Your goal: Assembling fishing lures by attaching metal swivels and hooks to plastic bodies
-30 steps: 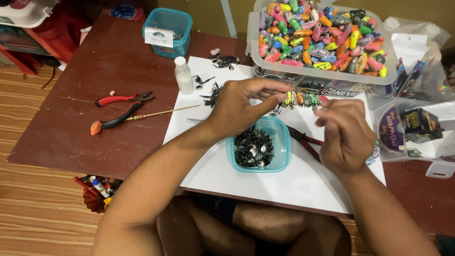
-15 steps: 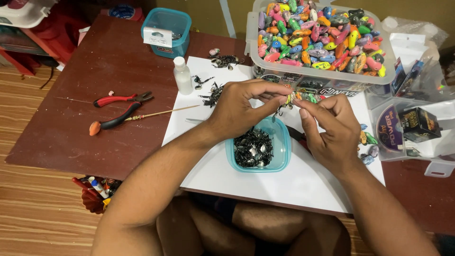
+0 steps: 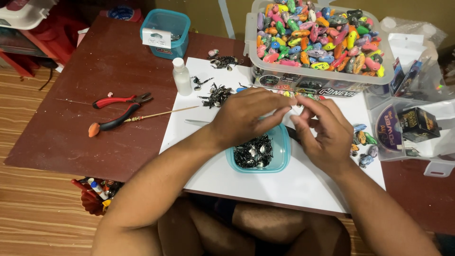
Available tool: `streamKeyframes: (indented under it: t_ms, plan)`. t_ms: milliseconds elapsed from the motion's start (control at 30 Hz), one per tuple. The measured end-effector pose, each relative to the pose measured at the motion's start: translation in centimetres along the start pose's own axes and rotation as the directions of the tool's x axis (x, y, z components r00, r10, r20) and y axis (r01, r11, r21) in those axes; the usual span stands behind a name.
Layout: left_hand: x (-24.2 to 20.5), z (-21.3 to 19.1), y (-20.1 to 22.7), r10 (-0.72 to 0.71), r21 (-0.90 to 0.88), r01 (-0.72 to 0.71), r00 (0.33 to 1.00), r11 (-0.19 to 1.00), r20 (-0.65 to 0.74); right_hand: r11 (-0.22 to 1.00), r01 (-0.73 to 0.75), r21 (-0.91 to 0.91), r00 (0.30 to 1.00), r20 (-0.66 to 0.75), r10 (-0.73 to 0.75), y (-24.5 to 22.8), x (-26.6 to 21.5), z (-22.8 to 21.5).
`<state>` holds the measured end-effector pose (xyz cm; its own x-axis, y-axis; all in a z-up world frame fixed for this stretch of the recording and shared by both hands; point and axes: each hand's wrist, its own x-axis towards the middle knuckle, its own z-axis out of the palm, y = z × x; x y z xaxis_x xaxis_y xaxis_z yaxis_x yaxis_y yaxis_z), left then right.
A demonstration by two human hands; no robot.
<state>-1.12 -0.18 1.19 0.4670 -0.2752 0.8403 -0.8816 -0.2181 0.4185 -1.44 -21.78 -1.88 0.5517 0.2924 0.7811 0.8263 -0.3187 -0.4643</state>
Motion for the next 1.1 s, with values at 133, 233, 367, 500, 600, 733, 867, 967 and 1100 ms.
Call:
streamKeyframes:
  t_ms: [133, 233, 367, 500, 600, 733, 867, 967, 1100]
  plan:
    - [-0.4, 0.1, -0.6, 0.025, -0.012, -0.025, 1.000, 1.000, -0.012, 0.965, -0.025, 0.263, 1.000, 0.018, 0.021, 0.9, -0.7, 0.4]
    - [-0.6, 0.0, -1.0, -0.031, -0.158, 0.026, 0.999, 0.987, -0.032, 0.970, 0.091, 0.225, 0.996, -0.037, -0.085, 1.1, 0.2, -0.1]
    - [-0.5, -0.3, -0.5, -0.139, -0.344, 0.213, 0.964, 0.914, 0.225, 0.981, 0.195, 0.005, 0.978, 0.075, -0.195, 0.4, 1.0, -0.2]
    - [-0.6, -0.3, -0.4, -0.156, -0.391, 0.258, 0.949, 0.884, 0.274, 0.983, 0.167, -0.071, 0.983, 0.094, -0.160, 1.0, 0.8, -0.8]
    - [-0.7, -0.1, -1.1, -0.166, -0.427, 0.265, 0.953, 0.864, 0.254, 0.988, 0.131, -0.080, 0.989, 0.075, -0.125, 1.3, 0.7, -1.1]
    - [-0.2, -0.4, -1.0, -0.255, -0.394, 0.311, 0.948, 0.865, 0.189, 0.984, 0.087, -0.158, 0.995, 0.058, -0.079, 1.1, 0.8, -1.4]
    - [-0.6, -0.2, -2.1, -0.271, -0.388, 0.306, 0.952, 0.869, 0.145, 0.954, 0.053, -0.295, 0.989, 0.146, -0.010, 1.6, 1.0, -2.0]
    - [-0.9, 0.3, -2.0, -0.260, -0.390, 0.319, 0.945, 0.864, 0.196, 0.976, 0.103, -0.194, 0.985, 0.159, -0.072, 0.5, 1.6, -1.2]
    - [-1.0, 0.2, -1.9, -0.231, -0.372, 0.305, 0.945, 0.877, 0.232, 0.994, 0.047, -0.102, 0.993, 0.109, -0.036, -0.9, 1.3, -0.2]
